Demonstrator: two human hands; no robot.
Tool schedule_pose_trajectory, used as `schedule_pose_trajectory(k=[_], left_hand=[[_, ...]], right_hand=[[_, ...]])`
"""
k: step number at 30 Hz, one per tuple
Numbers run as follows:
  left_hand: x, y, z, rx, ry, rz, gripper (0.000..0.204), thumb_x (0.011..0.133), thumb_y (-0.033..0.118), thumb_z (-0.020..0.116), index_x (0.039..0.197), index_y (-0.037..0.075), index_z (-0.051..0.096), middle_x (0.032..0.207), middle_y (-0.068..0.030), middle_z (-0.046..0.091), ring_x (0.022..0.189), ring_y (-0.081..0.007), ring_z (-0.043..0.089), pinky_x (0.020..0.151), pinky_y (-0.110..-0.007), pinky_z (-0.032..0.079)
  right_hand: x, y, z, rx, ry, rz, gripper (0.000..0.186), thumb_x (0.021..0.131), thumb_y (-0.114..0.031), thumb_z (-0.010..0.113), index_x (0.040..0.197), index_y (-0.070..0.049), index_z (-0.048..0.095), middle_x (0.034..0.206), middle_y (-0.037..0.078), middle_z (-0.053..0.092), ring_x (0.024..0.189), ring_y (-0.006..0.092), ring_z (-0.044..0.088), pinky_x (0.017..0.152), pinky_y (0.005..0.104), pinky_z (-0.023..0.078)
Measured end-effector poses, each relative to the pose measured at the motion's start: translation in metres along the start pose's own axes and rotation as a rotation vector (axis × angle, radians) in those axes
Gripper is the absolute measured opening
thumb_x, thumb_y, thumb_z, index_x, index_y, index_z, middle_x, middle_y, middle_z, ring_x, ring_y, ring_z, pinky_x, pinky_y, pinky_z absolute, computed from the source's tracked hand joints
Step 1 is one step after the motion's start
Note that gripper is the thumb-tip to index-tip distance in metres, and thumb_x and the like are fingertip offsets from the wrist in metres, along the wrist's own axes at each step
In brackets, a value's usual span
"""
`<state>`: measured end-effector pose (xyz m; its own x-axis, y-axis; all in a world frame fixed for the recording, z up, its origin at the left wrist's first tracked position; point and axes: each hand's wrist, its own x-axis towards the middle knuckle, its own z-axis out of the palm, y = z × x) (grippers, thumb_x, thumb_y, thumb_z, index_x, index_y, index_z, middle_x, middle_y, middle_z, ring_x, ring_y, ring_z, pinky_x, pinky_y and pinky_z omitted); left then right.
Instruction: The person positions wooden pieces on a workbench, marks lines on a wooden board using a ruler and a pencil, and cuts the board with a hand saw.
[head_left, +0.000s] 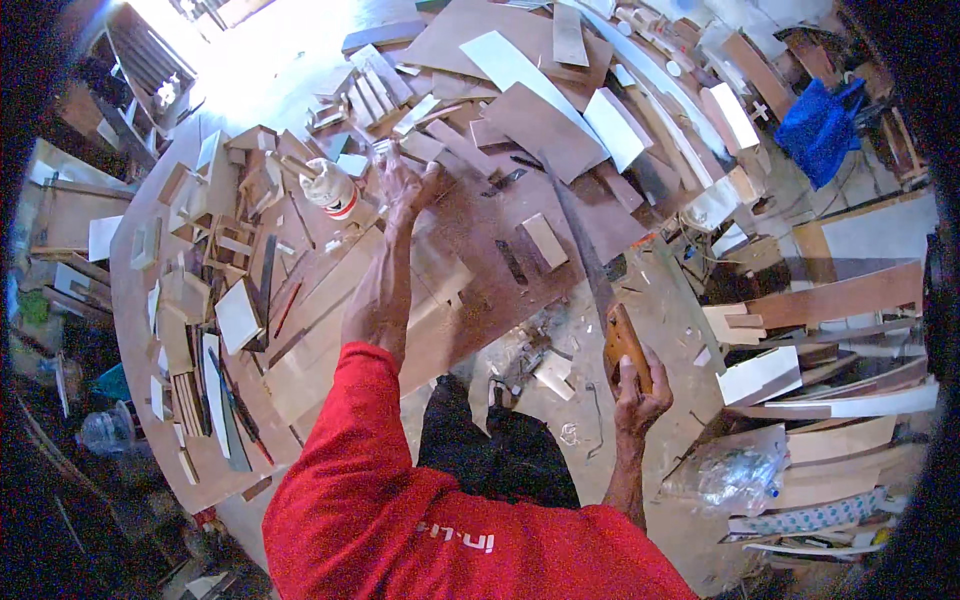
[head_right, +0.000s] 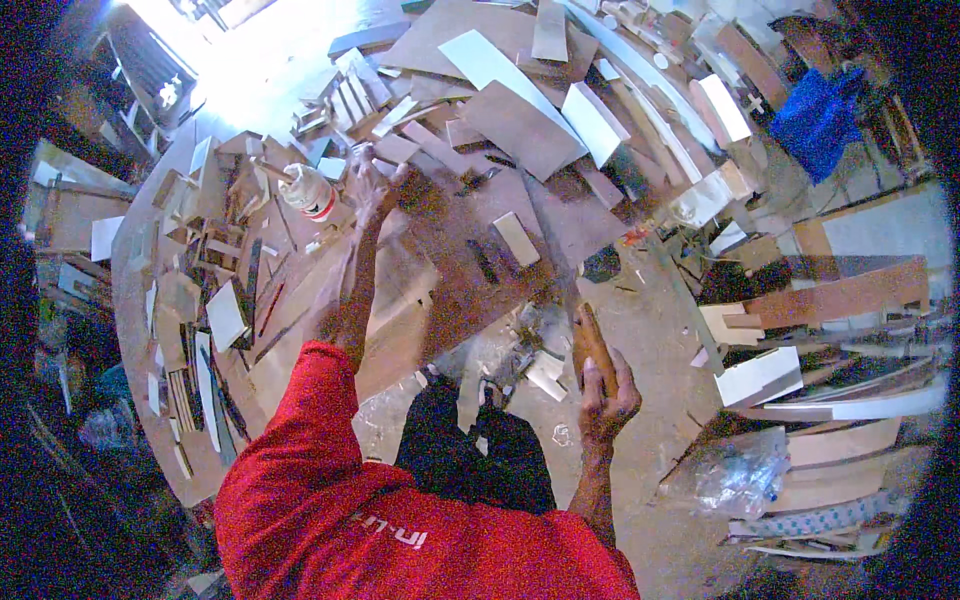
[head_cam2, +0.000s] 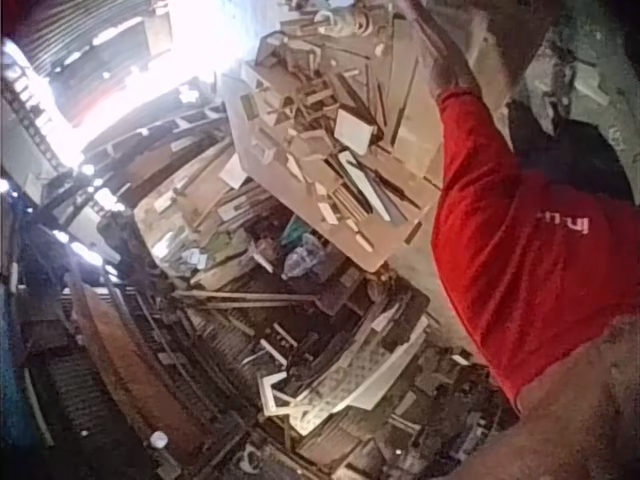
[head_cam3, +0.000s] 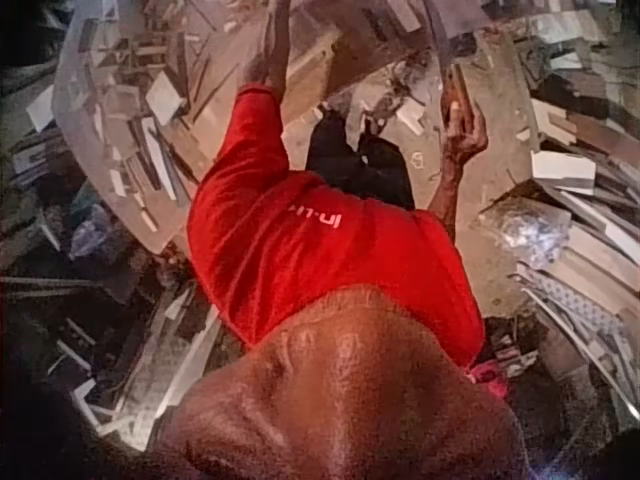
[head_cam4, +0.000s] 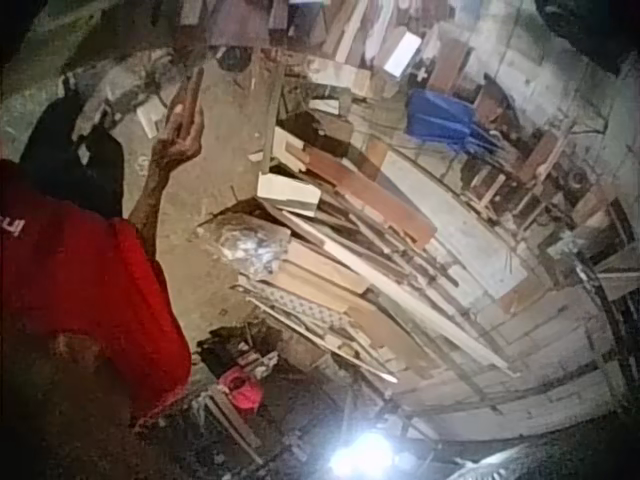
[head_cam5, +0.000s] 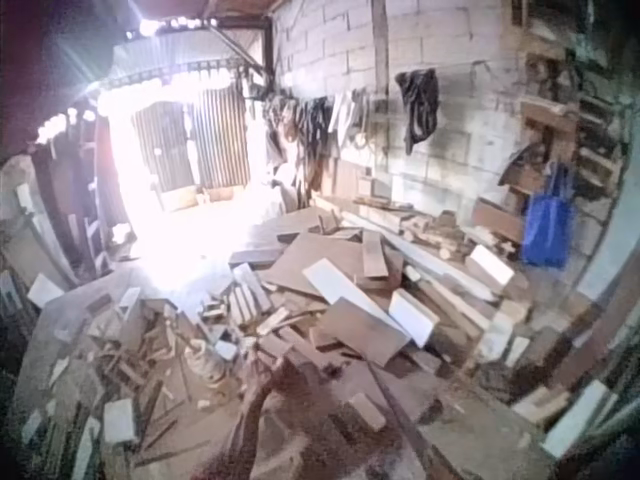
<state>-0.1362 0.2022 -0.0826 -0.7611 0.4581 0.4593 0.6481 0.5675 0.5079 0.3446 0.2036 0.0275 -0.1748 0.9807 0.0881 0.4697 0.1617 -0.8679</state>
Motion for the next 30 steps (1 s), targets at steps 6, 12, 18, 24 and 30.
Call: schedule_pose_trajectory(k=[6,12,18,24,30], left_hand=[[-0.017,0.003,-0.003,0.225,-0.050,0.057,0.077,0.073,0.033,0.069,0.132,-0.011,0.046,0.137,-0.0261,0.047,0.133,-0.0404,0.038,0.117,-0.048,0.022],[-0.099,-0.025,-0.075,-0.016,-0.181,-0.063,0.069,0.076,0.030,0.071,0.132,-0.002,0.047,0.134,-0.0258,0.049,0.129,-0.0414,0.041,0.109,-0.049,0.035],[-0.191,-0.034,-0.156,0.173,-0.381,-0.098,0.091,0.071,0.043,0.078,0.140,0.001,0.038,0.144,-0.0234,0.042,0.137,-0.0410,0.034,0.113,-0.053,0.030],[-0.186,-0.039,-0.172,0.275,-0.630,0.069,0.107,0.063,0.052,0.082,0.146,0.007,0.032,0.153,-0.0198,0.031,0.143,-0.0410,0.027,0.112,-0.067,0.024],[-0.174,-0.050,-0.161,0.249,-0.660,-0.070,0.106,0.062,0.055,0.082,0.146,0.011,0.035,0.152,-0.0171,0.033,0.139,-0.0461,0.030,0.107,-0.067,0.029]], right_hand=[[-0.012,0.000,0.003,-0.042,0.019,-0.141,0.033,0.085,-0.017,0.072,0.111,0.003,0.067,0.093,0.014,0.070,0.077,0.0215,0.066,0.073,0.0340,0.054],[-0.030,-0.007,-0.015,0.393,-0.223,0.034,0.032,0.086,-0.011,0.070,0.115,0.001,0.064,0.086,0.003,0.065,0.061,0.0051,0.054,0.052,0.0209,0.046],[-0.048,0.007,-0.008,0.409,-0.363,0.070,0.031,0.087,-0.015,0.070,0.114,0.001,0.063,0.084,0.003,0.065,0.057,0.0061,0.052,0.054,0.0225,0.046],[-0.052,0.023,0.010,0.352,-0.402,-0.131,0.026,0.090,-0.008,0.065,0.113,0.003,0.060,0.077,0.001,0.058,0.058,0.0053,0.049,0.050,0.0218,0.041],[-0.058,0.020,0.014,0.391,-0.374,-0.149,0.029,0.089,-0.005,0.064,0.117,0.003,0.059,0.075,0.000,0.058,0.056,0.0044,0.047,0.048,0.0206,0.039]])
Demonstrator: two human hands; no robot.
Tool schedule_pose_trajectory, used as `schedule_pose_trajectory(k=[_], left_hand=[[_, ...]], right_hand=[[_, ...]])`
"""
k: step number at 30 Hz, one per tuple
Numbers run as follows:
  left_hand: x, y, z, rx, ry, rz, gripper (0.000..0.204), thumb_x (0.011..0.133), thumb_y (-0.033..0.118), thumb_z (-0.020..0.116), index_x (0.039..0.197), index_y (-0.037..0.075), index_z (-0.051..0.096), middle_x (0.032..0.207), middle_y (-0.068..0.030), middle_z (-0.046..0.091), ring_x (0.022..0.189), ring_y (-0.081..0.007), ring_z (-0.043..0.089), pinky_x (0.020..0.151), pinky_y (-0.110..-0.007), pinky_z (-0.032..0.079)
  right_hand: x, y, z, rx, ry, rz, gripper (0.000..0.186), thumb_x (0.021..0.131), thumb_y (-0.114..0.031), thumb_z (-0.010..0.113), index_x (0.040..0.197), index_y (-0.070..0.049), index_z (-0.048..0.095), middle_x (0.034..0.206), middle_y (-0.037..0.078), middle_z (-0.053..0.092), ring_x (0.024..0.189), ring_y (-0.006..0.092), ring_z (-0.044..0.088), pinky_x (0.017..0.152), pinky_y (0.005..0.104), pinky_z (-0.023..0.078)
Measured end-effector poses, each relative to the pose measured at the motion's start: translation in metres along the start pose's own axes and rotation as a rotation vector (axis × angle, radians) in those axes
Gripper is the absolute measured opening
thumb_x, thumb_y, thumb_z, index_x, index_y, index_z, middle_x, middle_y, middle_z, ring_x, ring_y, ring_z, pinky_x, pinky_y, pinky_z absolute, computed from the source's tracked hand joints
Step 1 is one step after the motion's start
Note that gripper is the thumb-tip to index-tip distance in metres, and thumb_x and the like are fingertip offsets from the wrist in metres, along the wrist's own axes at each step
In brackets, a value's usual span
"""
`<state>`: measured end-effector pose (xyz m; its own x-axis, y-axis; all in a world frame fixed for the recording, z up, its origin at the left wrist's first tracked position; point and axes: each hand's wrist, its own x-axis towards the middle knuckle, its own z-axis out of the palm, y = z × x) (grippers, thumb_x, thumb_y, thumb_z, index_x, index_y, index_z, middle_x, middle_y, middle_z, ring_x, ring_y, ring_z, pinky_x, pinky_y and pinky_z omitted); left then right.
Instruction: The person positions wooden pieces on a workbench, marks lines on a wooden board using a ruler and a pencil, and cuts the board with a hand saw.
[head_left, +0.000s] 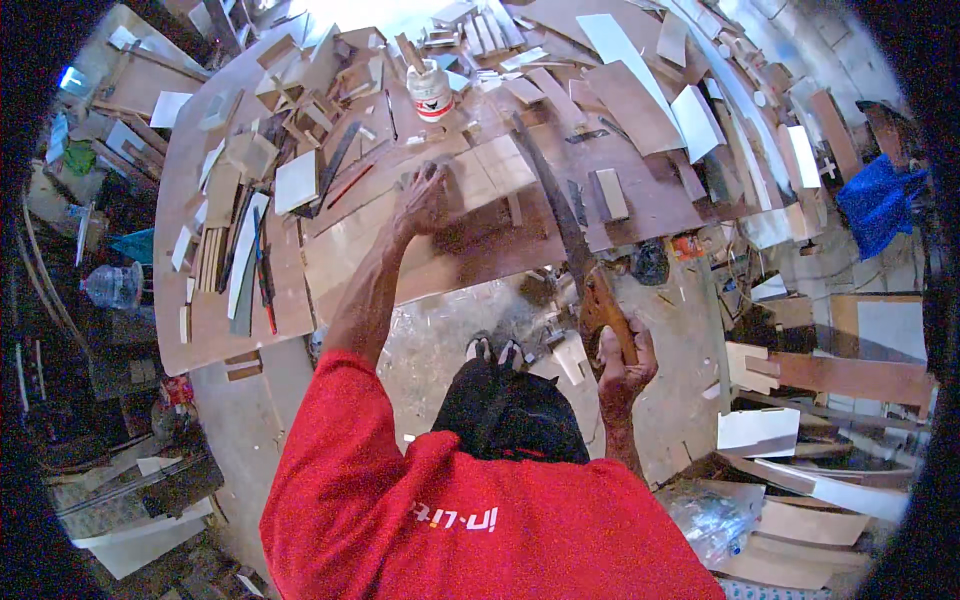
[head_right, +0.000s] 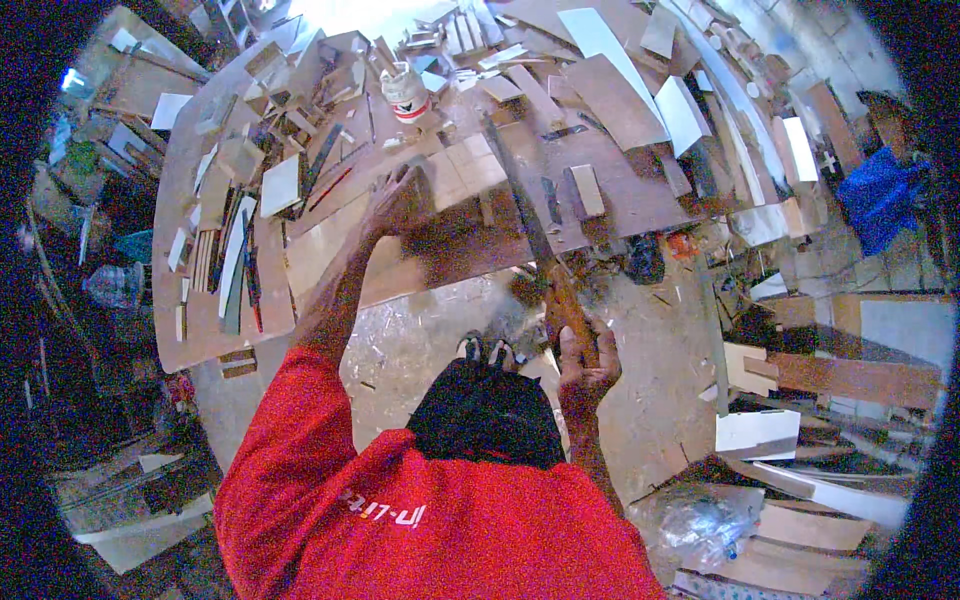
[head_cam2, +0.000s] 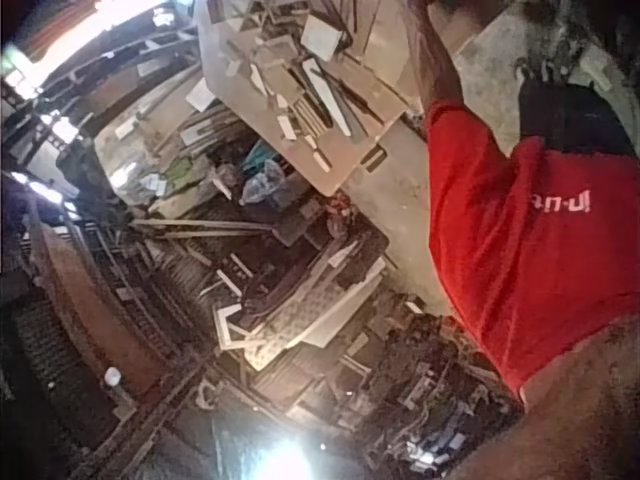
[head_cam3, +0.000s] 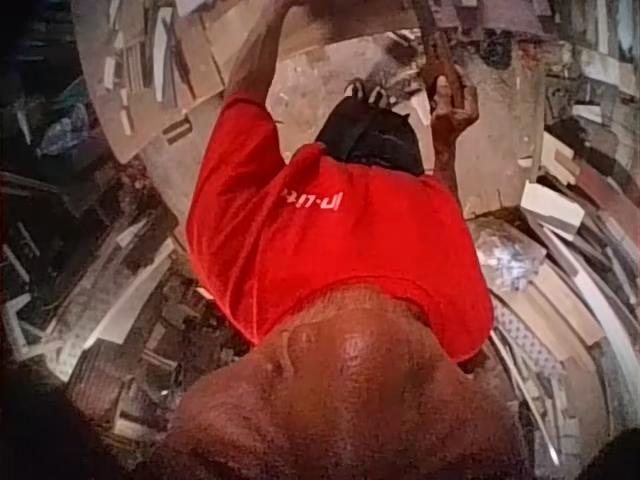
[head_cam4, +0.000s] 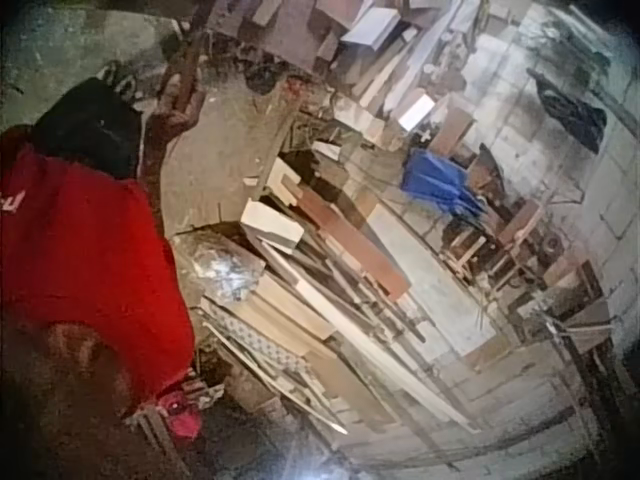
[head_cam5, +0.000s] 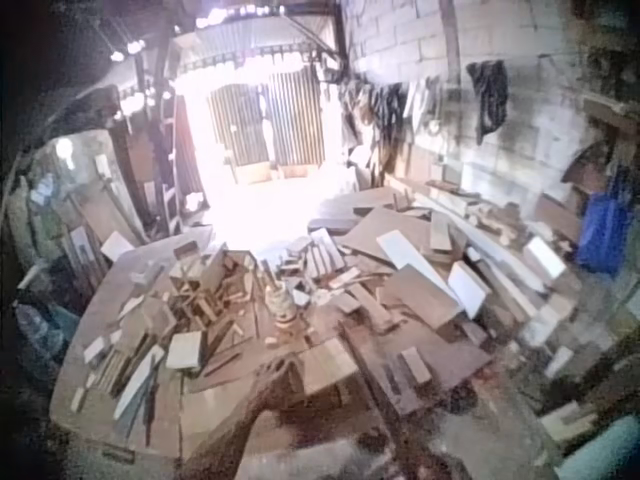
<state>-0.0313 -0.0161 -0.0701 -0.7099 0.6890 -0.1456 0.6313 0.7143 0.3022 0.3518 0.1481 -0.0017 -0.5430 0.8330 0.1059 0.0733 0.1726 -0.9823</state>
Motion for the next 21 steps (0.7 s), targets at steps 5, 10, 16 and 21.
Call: schedule_pose_trajectory(k=[5,10,16,21], left_hand=[[0.013,-0.006,-0.004,0.063,0.036,-0.055,0.103,0.069,0.048,0.079,0.152,0.013,0.028,0.154,-0.0184,0.031,0.139,-0.0494,0.029,0.111,-0.065,0.026],[0.030,-0.010,-0.013,0.091,-0.002,-0.016,0.110,0.067,0.045,0.080,0.155,0.017,0.019,0.155,-0.0196,0.028,0.143,-0.0482,0.022,0.113,-0.064,0.022],[0.040,-0.025,0.014,-0.007,-0.089,-0.113,0.117,0.061,0.052,0.083,0.154,0.022,0.018,0.157,-0.0200,0.020,0.144,-0.0499,0.016,0.106,-0.074,0.020],[0.026,-0.030,0.038,0.011,-0.071,-0.051,0.106,0.069,0.039,0.076,0.155,0.019,0.018,0.153,-0.0204,0.027,0.145,-0.0458,0.019,0.110,-0.070,0.021]], right_hand=[[-0.015,-0.013,-0.001,0.075,0.014,0.141,0.031,0.088,-0.010,0.067,0.115,0.003,0.061,0.094,0.006,0.064,0.078,0.0129,0.058,0.069,0.0276,0.048],[-0.029,-0.022,-0.004,0.029,0.038,0.177,0.032,0.087,-0.013,0.069,0.115,0.003,0.062,0.102,0.009,0.067,0.086,0.0161,0.064,0.073,0.0293,0.054],[-0.043,-0.021,-0.005,-0.005,0.077,0.207,0.033,0.086,-0.014,0.070,0.114,0.003,0.063,0.102,0.011,0.067,0.083,0.0162,0.065,0.065,0.0273,0.054],[-0.048,-0.019,0.000,-0.058,0.101,0.150,0.032,0.086,-0.014,0.070,0.111,0.004,0.064,0.103,0.011,0.067,0.090,0.0193,0.064,0.074,0.0327,0.055]])
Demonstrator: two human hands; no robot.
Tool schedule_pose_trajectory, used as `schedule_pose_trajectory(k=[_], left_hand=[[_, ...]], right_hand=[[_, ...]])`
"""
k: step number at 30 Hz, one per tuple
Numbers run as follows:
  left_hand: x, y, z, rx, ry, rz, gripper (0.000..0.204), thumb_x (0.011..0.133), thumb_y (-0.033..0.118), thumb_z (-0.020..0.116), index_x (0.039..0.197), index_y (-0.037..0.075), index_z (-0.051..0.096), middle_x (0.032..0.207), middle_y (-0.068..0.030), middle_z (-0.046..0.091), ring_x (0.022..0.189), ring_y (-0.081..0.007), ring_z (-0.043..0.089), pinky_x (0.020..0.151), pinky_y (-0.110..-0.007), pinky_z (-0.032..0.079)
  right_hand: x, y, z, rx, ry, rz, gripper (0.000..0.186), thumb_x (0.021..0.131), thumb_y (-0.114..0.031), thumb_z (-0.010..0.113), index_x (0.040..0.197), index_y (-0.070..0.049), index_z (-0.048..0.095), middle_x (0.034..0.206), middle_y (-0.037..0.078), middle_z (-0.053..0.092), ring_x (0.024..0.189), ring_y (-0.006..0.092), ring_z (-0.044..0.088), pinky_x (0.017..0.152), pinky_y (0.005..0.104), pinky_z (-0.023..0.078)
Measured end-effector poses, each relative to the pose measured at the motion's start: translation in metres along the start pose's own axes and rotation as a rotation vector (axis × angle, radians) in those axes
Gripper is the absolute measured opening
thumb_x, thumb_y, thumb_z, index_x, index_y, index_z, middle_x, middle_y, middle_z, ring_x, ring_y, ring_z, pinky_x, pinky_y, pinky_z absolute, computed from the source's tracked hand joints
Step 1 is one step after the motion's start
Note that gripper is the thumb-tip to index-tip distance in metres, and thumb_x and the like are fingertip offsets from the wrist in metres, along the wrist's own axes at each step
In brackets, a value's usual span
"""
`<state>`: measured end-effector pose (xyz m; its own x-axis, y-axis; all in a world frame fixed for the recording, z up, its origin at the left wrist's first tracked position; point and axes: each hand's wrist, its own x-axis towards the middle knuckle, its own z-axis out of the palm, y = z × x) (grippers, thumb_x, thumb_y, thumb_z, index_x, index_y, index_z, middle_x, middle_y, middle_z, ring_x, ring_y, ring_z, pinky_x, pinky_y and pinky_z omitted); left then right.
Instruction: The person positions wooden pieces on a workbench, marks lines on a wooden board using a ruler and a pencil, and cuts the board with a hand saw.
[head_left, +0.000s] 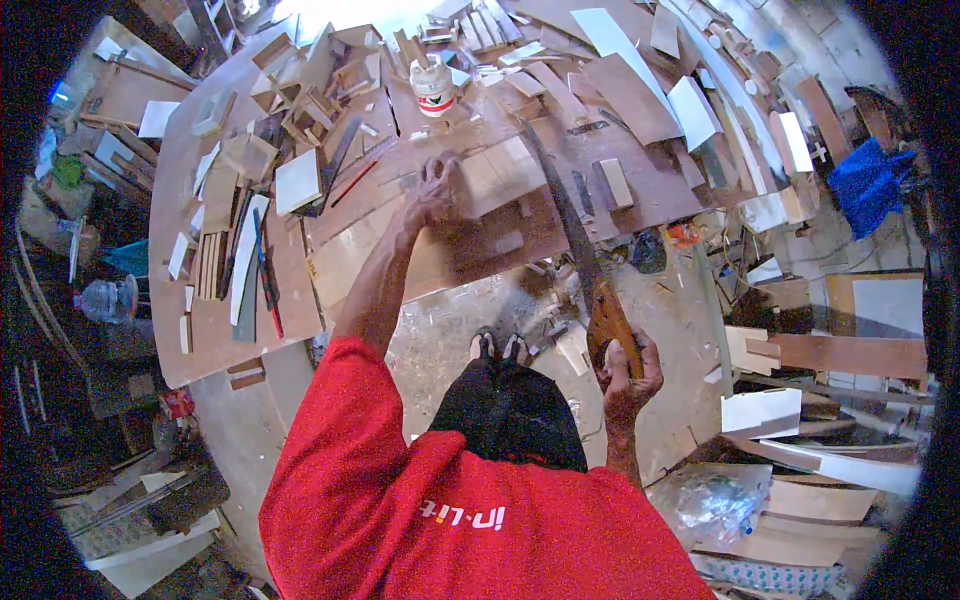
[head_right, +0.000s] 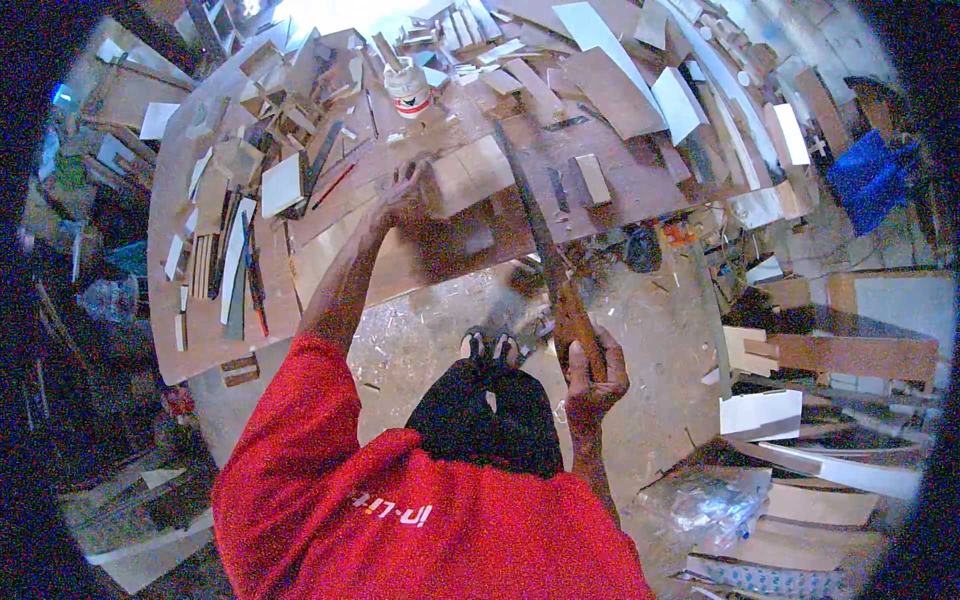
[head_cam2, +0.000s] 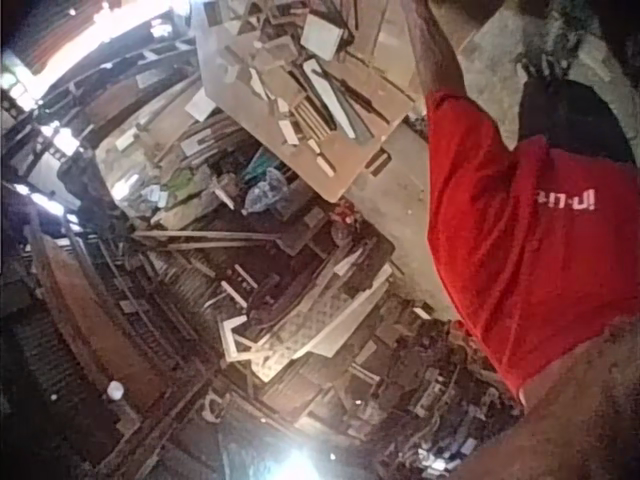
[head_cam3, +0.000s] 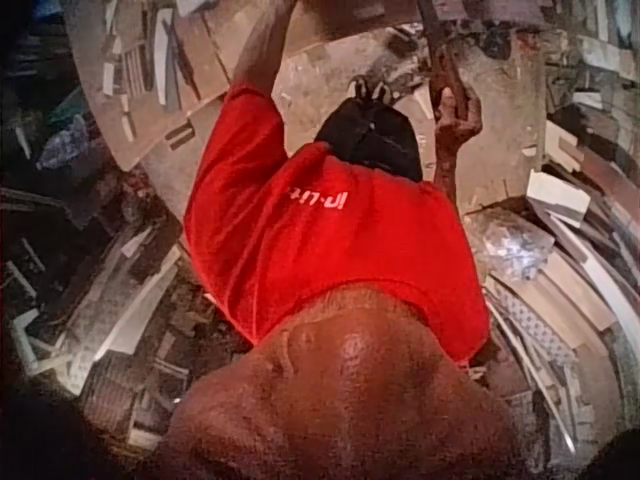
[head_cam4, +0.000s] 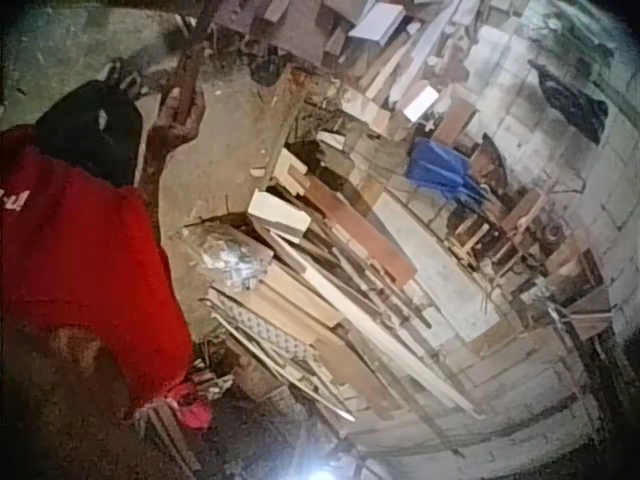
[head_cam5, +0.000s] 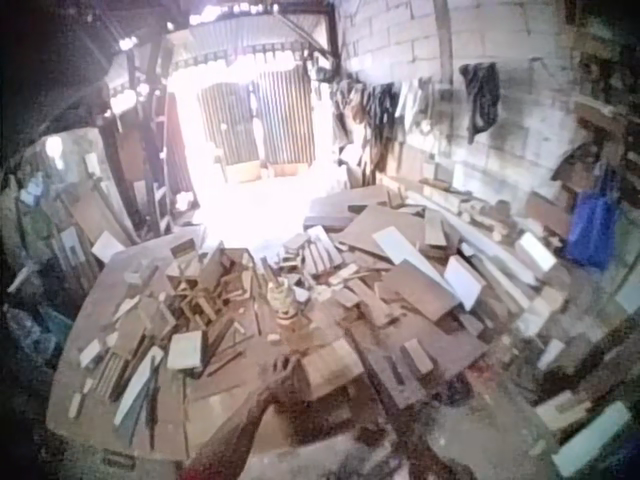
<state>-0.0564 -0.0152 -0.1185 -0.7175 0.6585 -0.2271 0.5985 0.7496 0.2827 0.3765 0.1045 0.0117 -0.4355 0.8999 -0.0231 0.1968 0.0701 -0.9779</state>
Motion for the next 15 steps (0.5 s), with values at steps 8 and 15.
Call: schedule_pose_trajectory(k=[8,15], left_hand=[[-0.005,-0.012,-0.011,-0.018,0.134,0.185,0.116,0.064,0.043,0.080,0.154,0.008,0.016,0.150,-0.0226,0.031,0.143,-0.0435,0.024,0.112,-0.059,0.028],[-0.004,-0.010,-0.023,-0.049,0.173,0.010,0.124,0.052,0.066,0.084,0.147,0.008,0.030,0.141,-0.0208,0.038,0.133,-0.0469,0.033,0.107,-0.058,0.033]], right_hand=[[-0.022,0.005,-0.035,-0.143,0.099,-0.030,0.031,0.082,-0.014,0.074,0.108,0.003,0.066,0.100,0.012,0.068,0.091,0.0231,0.065,0.082,0.0346,0.052],[-0.048,0.007,-0.071,-0.110,0.017,0.106,0.030,0.083,-0.013,0.074,0.107,0.003,0.067,0.094,0.009,0.069,0.086,0.0186,0.065,0.081,0.0323,0.052]])
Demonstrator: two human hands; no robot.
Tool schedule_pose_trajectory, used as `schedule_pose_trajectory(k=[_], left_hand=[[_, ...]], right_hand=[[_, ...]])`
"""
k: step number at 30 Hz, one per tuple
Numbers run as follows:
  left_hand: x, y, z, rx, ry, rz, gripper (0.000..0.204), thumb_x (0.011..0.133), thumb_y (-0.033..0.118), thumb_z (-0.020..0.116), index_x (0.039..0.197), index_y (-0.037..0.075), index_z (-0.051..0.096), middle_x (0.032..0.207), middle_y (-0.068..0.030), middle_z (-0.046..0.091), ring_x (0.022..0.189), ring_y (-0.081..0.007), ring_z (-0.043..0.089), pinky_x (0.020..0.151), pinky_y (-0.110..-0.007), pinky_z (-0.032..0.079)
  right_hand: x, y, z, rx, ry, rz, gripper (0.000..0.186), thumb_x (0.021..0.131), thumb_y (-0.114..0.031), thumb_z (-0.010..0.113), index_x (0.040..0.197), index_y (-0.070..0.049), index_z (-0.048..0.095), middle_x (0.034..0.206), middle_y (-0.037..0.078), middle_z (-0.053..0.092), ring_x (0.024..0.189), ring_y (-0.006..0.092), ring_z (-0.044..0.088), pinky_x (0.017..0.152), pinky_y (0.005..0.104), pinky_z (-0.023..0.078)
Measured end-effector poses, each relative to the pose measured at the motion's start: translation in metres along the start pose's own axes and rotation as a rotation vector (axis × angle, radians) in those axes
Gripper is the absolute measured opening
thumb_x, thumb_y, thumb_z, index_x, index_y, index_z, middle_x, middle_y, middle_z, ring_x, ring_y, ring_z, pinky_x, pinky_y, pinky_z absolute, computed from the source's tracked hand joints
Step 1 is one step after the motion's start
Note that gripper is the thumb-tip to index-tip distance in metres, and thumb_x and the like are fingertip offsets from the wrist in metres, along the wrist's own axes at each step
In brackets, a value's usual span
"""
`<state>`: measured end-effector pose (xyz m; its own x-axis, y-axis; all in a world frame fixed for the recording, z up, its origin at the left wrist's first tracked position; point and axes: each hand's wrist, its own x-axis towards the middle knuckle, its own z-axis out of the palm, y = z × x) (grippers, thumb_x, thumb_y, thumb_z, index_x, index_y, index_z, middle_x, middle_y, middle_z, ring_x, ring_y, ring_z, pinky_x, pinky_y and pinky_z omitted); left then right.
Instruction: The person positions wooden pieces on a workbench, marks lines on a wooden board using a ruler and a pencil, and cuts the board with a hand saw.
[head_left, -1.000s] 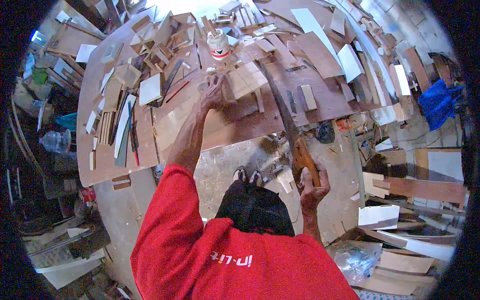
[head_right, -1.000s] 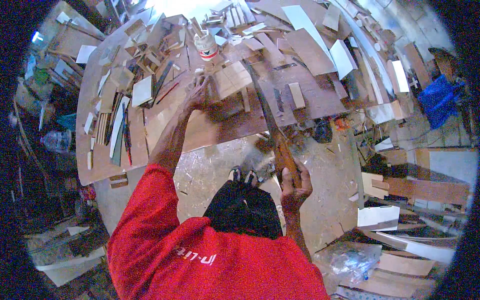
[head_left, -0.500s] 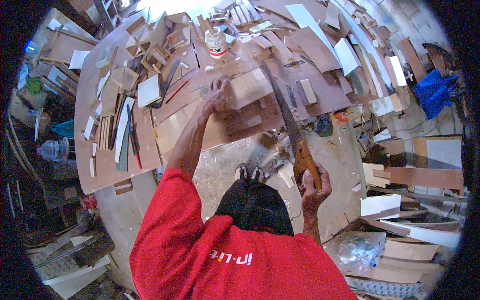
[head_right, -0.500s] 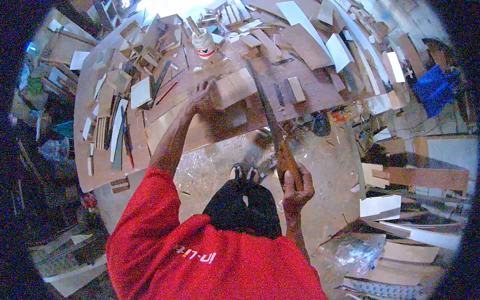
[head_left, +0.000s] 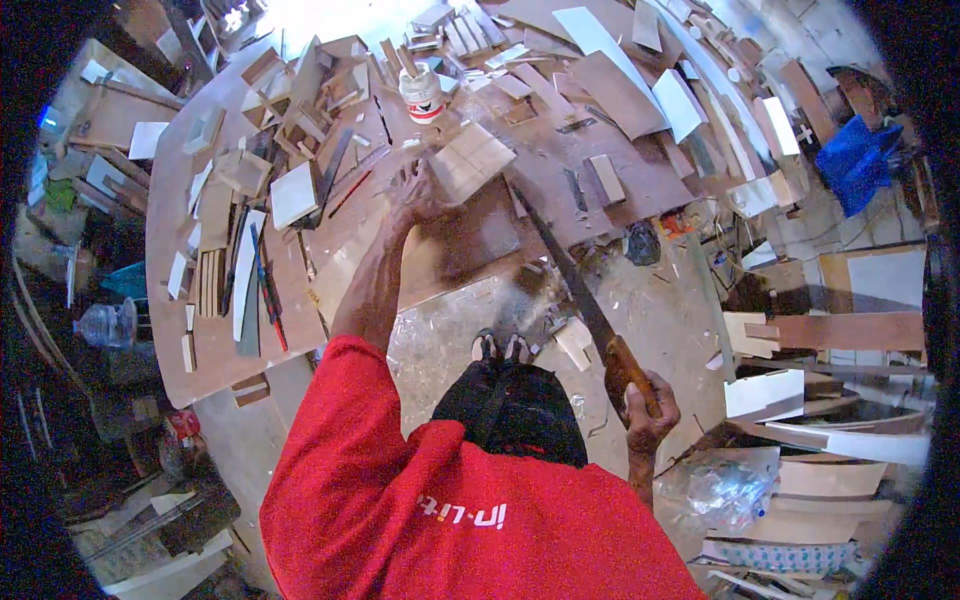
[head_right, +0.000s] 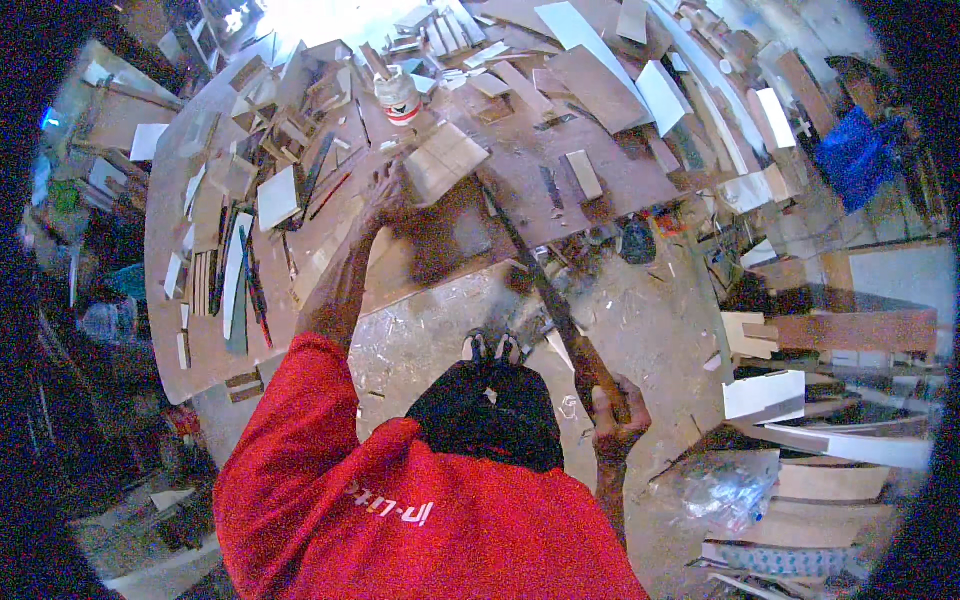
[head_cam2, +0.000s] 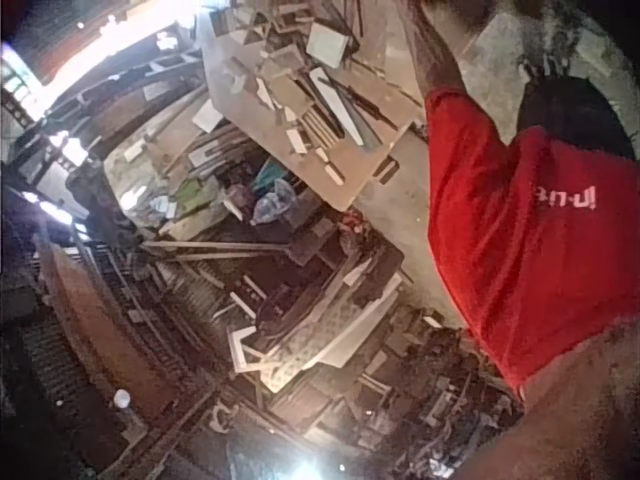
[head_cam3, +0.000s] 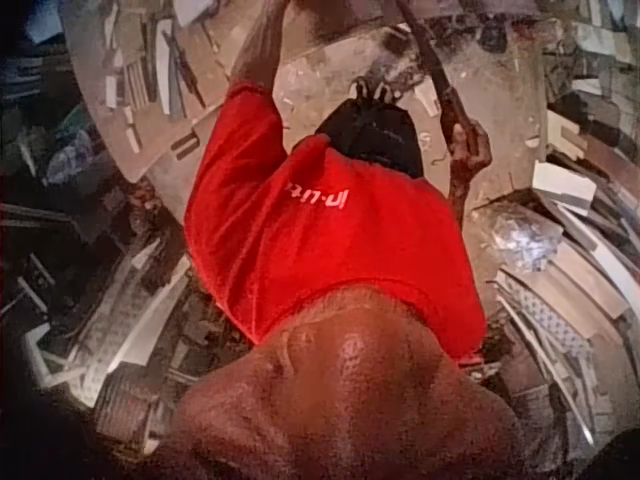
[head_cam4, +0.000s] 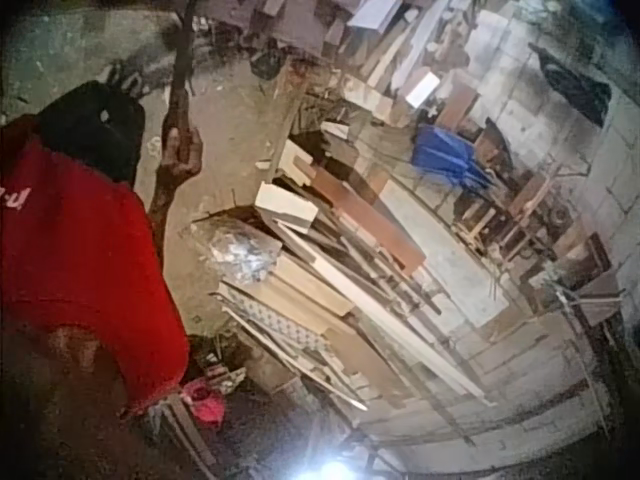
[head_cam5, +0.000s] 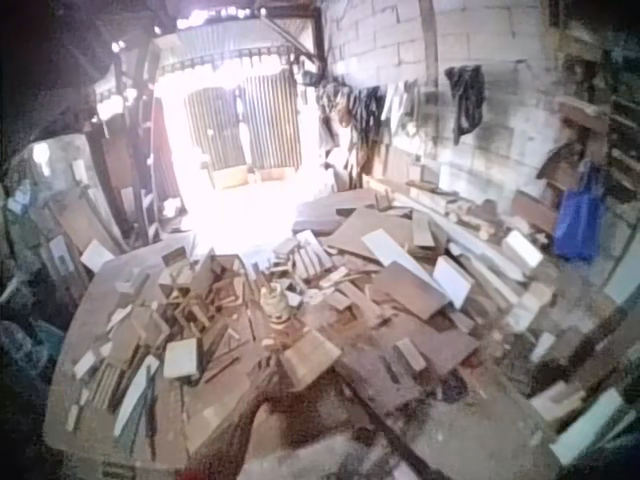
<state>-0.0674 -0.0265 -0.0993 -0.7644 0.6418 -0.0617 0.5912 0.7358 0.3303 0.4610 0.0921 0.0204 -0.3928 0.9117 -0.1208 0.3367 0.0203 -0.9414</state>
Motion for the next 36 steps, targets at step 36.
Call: schedule_pose_trajectory(k=[36], left_hand=[[-0.025,0.049,0.021,0.057,-0.033,0.311,0.083,0.070,0.037,0.074,0.140,0.009,0.040,0.142,-0.0185,0.041,0.123,-0.0462,0.043,0.103,-0.060,0.034]], right_hand=[[0.006,-0.029,0.118,0.010,0.006,-0.237,0.026,0.088,-0.012,0.070,0.109,0.002,0.065,0.099,0.008,0.068,0.088,0.0144,0.063,0.082,0.0288,0.051]])
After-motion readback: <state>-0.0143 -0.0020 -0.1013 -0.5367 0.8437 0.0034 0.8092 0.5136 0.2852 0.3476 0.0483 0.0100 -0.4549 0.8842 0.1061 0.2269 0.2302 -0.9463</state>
